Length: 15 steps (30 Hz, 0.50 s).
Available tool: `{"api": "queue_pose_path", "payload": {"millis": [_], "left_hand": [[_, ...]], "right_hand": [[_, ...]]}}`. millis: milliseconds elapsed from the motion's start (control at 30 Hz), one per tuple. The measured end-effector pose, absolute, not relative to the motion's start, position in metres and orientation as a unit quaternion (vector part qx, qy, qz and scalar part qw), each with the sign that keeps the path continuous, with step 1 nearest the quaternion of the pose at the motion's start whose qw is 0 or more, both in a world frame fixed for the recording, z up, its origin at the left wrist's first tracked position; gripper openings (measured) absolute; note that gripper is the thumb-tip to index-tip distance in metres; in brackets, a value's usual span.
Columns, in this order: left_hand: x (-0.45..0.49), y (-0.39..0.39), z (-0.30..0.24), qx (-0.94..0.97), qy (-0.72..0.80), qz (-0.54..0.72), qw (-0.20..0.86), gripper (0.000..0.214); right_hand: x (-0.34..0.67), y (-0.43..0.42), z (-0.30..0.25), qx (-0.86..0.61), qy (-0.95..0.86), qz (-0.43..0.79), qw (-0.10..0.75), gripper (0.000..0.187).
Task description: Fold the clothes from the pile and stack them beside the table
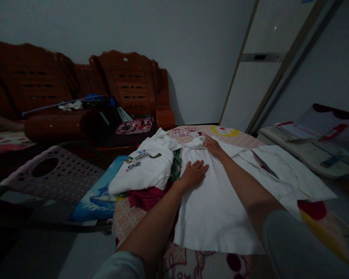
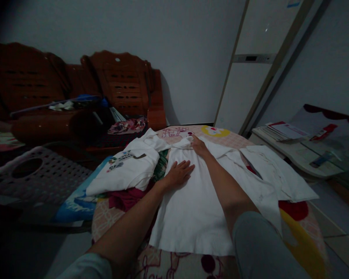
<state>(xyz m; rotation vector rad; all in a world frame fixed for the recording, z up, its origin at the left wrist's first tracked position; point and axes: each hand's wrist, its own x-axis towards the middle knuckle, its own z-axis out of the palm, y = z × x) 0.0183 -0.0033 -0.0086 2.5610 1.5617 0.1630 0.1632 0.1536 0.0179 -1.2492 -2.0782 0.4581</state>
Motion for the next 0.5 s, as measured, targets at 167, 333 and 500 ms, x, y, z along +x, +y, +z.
{"api": "queue_pose_path", "payload": {"millis": [167, 333, 500], "left_hand": [[0.018, -0.003, -0.009, 0.856, 0.511, 0.057, 0.055, 0.051], [0.018, -0.003, -0.008, 0.856, 0.51, 0.06, 0.057, 0.05], [0.017, -0.002, -0.007, 0.853, 0.514, 0.066, 0.064, 0.051]], "right_hand": [[0.196, 0.134, 0.021, -0.58, -0.738, 0.1, 0.329, 0.033], [0.234, 0.108, 0.009, -0.643, -0.726, -0.013, 0.246, 0.046], [0.244, 0.099, 0.006, -0.682, -0.709, -0.012, 0.178, 0.046]]}}
